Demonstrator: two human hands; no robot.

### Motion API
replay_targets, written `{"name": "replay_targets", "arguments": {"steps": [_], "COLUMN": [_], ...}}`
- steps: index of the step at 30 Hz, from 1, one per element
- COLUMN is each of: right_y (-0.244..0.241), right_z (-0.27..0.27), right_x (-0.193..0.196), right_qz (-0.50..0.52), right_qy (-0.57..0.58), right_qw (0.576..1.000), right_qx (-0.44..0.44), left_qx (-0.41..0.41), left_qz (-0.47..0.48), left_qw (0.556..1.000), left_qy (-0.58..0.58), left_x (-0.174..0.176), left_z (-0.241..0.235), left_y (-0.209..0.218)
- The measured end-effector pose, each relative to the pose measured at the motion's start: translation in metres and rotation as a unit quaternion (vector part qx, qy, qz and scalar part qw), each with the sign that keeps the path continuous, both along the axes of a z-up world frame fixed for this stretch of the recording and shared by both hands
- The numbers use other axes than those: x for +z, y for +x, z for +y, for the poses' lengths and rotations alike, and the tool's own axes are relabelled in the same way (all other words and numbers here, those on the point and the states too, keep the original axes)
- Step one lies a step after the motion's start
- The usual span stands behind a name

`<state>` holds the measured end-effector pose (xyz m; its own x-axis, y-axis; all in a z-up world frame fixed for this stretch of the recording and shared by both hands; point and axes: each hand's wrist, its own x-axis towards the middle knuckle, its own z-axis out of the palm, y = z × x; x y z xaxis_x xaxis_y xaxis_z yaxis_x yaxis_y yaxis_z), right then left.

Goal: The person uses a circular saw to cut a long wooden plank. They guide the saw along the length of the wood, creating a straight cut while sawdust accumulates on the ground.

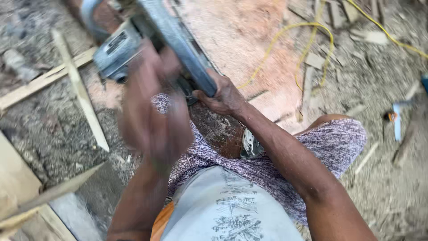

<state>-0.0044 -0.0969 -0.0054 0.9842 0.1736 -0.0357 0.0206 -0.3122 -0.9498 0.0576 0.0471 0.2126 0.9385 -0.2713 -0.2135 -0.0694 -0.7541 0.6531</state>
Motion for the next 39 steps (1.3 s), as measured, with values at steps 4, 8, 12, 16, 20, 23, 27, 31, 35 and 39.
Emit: {"name": "replay_targets", "arguments": {"steps": [4, 8, 12, 16, 20, 23, 27, 31, 35, 39], "right_y": [0.004, 0.0, 0.009, -0.002, 0.013, 0.006, 0.012, 0.013, 0.014, 0.015], "right_z": [-0.012, -0.012, -0.013, -0.012, -0.012, -0.008, -0.009, -0.003, 0.0, 0.001], "right_x": [0.0, -0.019, -0.024, -0.022, -0.027, -0.029, -0.033, -0.036, -0.04, -0.041], "right_qz": [0.046, -0.021, -0.03, 0.015, -0.009, -0.021, -0.025, 0.001, 0.051, -0.008], "right_qy": [0.008, 0.034, 0.026, 0.098, 0.062, 0.08, 0.076, 0.073, 0.04, 0.042], "right_qw": [0.999, 0.998, 0.997, 0.993, 0.996, 0.996, 0.996, 0.996, 0.996, 0.998], "right_qx": [0.02, 0.05, 0.065, 0.063, 0.057, 0.04, 0.04, 0.052, 0.067, 0.041], "left_qx": [0.177, 0.177, 0.216, 0.274, 0.28, 0.266, 0.229, 0.208, 0.248, 0.222], "left_qz": [-0.145, -0.115, -0.065, -0.066, -0.038, -0.05, -0.082, -0.098, -0.068, -0.13], "left_qw": [0.93, 0.965, 0.965, 0.943, 0.925, 0.936, 0.945, 0.947, 0.938, 0.953], "left_qy": [-0.287, -0.154, -0.136, -0.176, -0.254, -0.226, -0.217, -0.225, -0.235, -0.162], "left_x": [-0.123, -0.205, -0.19, -0.174, -0.185, -0.189, -0.194, -0.201, -0.215, -0.223], "left_z": [-0.007, -0.006, -0.037, -0.058, -0.053, -0.043, -0.042, -0.037, -0.028, -0.024], "left_y": [-0.004, -0.041, -0.033, -0.029, -0.022, -0.03, -0.02, -0.021, -0.025, -0.022]}}
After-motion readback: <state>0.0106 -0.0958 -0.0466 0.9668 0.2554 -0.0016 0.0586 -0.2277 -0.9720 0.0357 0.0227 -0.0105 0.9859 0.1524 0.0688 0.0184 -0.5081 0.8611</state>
